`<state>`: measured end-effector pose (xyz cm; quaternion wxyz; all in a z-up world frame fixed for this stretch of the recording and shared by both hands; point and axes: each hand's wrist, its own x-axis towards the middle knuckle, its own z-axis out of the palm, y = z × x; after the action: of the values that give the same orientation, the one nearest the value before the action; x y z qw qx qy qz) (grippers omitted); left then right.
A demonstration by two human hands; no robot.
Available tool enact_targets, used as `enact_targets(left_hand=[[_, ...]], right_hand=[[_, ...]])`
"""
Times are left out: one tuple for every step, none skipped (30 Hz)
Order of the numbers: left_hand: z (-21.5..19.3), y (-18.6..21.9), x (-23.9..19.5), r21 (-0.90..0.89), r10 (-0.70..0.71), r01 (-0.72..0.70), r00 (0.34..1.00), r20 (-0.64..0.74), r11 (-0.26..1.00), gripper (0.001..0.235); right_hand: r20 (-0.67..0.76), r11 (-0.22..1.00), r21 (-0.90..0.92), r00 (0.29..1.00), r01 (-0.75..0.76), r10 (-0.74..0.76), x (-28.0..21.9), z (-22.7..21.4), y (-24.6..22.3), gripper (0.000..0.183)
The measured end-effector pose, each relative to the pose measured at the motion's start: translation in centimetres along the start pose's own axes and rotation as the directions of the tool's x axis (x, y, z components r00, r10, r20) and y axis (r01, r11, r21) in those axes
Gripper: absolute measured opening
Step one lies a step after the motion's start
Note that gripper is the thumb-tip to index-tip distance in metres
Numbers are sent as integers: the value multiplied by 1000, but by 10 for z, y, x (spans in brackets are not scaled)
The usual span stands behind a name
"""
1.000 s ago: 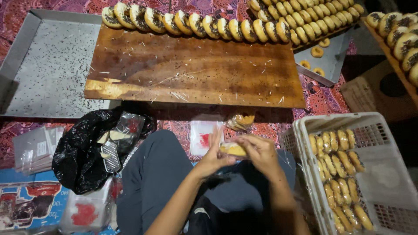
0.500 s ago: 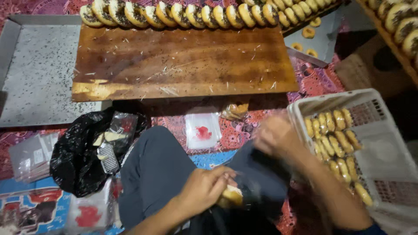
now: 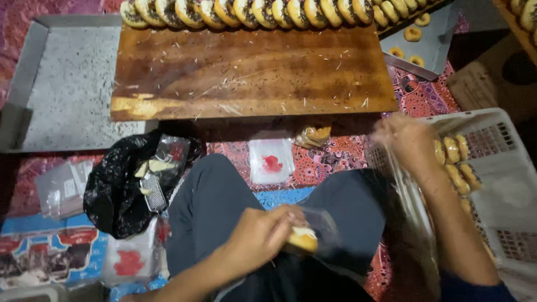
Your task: The person sits on the floor and repeatedly picks up doughnuts from a wooden board, places them into small plastic bags, and arranges the packaged doughnuts in a white basket. The person handles the doughnuts by hand throughout the process.
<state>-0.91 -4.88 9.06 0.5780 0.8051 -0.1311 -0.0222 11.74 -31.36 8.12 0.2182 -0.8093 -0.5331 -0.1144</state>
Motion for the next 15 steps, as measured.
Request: enact_targets(left_hand=[[-8,-3,0,-42,-29,27,998,-49,999,24],[-15,-7,3,-86,-59,51,994,-96,995,24],[-16,-6,2,-91,-70,59,990,-126,994,23],[-14,-7,4,-96,-82,68,984,-156,993,22],[-14,-14,4,-95,-89,74,983,-159,993,22],[-11,-19,1,-63,-126,118,982,-142,991,22],[-6,-22,0,-27,-154,152,979,-132,988,22],[-1,-22,-2,8,-182,185,976,-122,983,23],[4,-23,-3,-24,-142,140,979,-146,990,22],[8,-22,-4,-54,-102,94,980,-172,994,21],[10,-21,-8,-84,-66,50,977,-202,995,21],[11,-19,-11,-36,-120,115,978,-172,993,19],[10,-17,-16,11,-178,181,973,-146,983,19],[9,-15,-19,59,-236,245,964,-122,968,19],[5,-12,-22,85,-136,151,977,-162,985,17]], right_hand=[[-25,993,77,995,-92,94,4,-4,4,17],[-41,971,156,981,-180,189,11,-10,6,16],[-27,927,257,956,-275,291,14,-15,0,16],[0,863,350,921,-365,390,19,-20,-5,15],[-13,928,305,973,-216,231,21,-14,-20,23],[-19,964,258,998,-58,65,23,-5,-40,32],[-7,980,197,1000,-23,25,30,0,-54,31],[7,991,136,1000,13,-14,37,1,-61,31],[-8,993,121,1000,19,-19,45,2,-67,29],[-23,994,105,999,25,-23,51,5,-75,27],[-36,995,93,999,35,-31,56,6,-78,26],[19,995,87,998,56,-58,60,10,-82,27],[77,993,84,993,78,-85,62,9,-81,28],[134,991,83,985,101,-112,62,9,-79,30],[116,981,92,976,173,-183,62,9,-74,26]])
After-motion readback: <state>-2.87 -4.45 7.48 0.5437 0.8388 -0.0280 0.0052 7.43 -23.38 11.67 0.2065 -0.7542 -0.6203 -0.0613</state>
